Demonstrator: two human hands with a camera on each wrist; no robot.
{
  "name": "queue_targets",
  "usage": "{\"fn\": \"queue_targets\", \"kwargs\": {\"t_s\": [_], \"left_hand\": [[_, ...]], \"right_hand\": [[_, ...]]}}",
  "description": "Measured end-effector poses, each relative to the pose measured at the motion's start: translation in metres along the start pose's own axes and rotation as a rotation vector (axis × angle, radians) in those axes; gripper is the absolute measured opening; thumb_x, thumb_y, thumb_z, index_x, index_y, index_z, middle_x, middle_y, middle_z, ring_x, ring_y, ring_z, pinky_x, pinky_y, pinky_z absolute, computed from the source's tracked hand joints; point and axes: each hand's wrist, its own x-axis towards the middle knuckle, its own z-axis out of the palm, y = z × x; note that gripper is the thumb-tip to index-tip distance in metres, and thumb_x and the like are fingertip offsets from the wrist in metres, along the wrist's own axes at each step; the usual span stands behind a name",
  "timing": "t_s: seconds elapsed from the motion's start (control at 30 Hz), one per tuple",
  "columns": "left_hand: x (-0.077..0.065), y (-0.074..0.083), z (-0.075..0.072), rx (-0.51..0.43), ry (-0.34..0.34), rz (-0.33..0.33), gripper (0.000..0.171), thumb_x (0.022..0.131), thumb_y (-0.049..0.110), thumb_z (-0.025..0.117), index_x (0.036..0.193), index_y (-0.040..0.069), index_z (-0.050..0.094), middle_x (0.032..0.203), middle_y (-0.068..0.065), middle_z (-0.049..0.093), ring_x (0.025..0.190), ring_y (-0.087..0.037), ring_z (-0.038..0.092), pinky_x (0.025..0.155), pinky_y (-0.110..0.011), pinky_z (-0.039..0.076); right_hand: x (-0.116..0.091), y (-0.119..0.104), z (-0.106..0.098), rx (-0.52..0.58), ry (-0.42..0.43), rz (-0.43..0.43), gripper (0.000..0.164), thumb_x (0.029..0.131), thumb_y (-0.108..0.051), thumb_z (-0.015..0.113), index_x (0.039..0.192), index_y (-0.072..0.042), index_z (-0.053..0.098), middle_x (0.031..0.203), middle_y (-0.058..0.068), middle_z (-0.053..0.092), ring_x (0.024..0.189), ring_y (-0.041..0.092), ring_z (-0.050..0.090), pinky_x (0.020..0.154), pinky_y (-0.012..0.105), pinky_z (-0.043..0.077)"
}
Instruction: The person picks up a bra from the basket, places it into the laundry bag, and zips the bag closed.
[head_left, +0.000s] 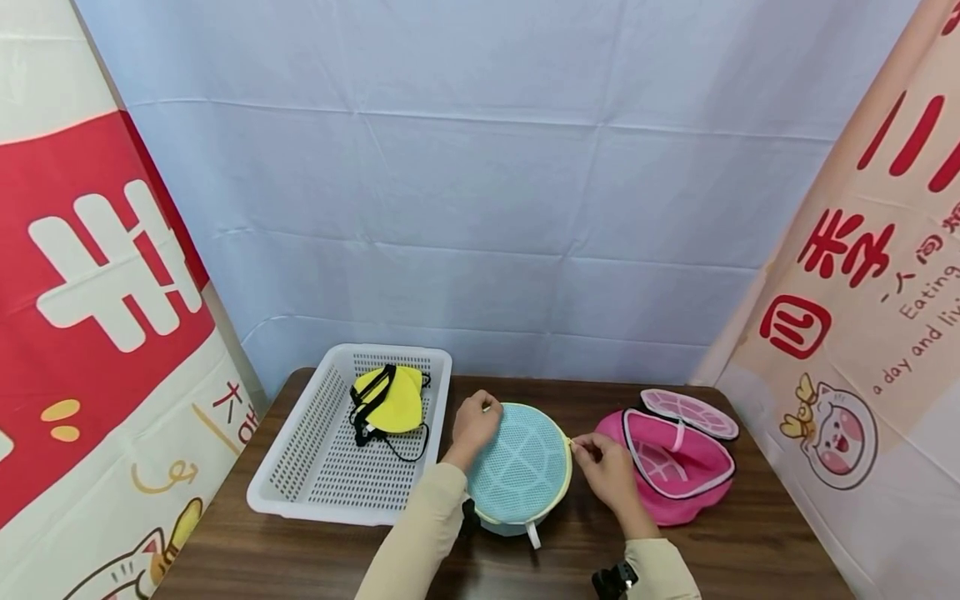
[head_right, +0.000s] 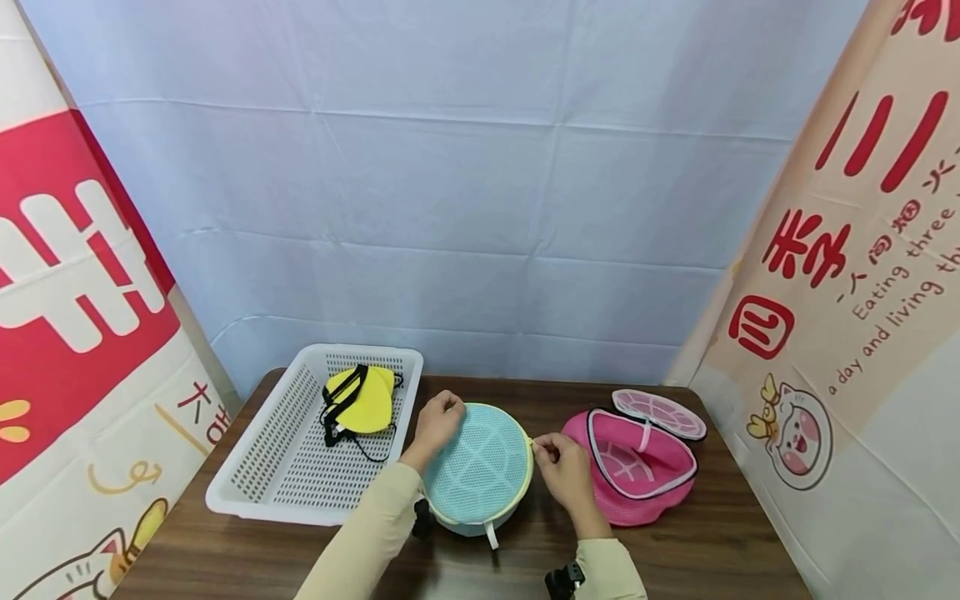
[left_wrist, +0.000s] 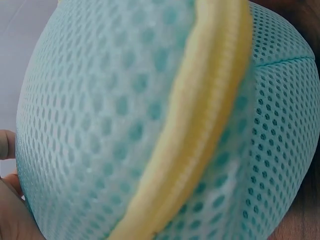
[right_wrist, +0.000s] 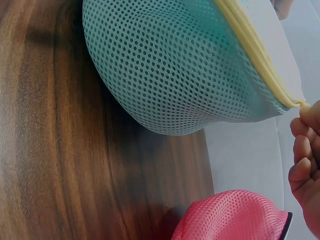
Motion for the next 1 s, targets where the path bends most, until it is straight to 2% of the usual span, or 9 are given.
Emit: {"fn": "queue_targets", "kwargs": {"t_s": [0.17,0.4,0.7,1.0], "left_hand": [[-0.002,0.0,0.0,-0.017,0.015,-0.025,0.01,0.091,0.018,0.052,0.083,0.015,0.058,0.085,-0.001,0.054,0.076,-0.019,0.048,0.07,-0.038,0.04],[-0.004,-0.002,0.001,-0.08,0.112,-0.102,0.008,0.088,0.015,0.055,0.083,0.012,0.06,0.085,-0.003,0.058,0.075,-0.021,0.05,0.068,-0.037,0.041],[-0.006,-0.004,0.005,-0.152,0.172,-0.18,0.009,0.087,0.013,0.053,0.082,0.01,0.061,0.083,-0.005,0.058,0.076,-0.024,0.051,0.07,-0.039,0.041],[-0.008,-0.006,0.011,-0.19,0.22,-0.187,0.008,0.086,0.011,0.055,0.08,0.009,0.061,0.083,-0.006,0.059,0.077,-0.025,0.053,0.071,-0.04,0.042]], "right_hand": [[-0.001,-0.001,-0.002,-0.005,-0.001,-0.008,0.012,0.072,0.008,0.073,0.076,-0.003,0.067,0.064,-0.005,0.055,0.057,0.005,0.045,0.049,0.025,0.04],[-0.001,-0.003,-0.004,0.01,-0.006,-0.024,0.012,0.074,0.008,0.071,0.077,-0.003,0.067,0.063,-0.006,0.053,0.056,0.005,0.044,0.047,0.024,0.038],[-0.003,-0.001,-0.003,0.012,-0.005,-0.028,0.013,0.073,0.009,0.071,0.076,-0.003,0.066,0.064,-0.006,0.053,0.055,0.005,0.044,0.047,0.024,0.039],[-0.005,-0.003,-0.007,-0.003,-0.018,0.013,0.013,0.074,0.009,0.07,0.076,-0.003,0.066,0.065,-0.005,0.053,0.057,0.005,0.045,0.049,0.024,0.039]]}}
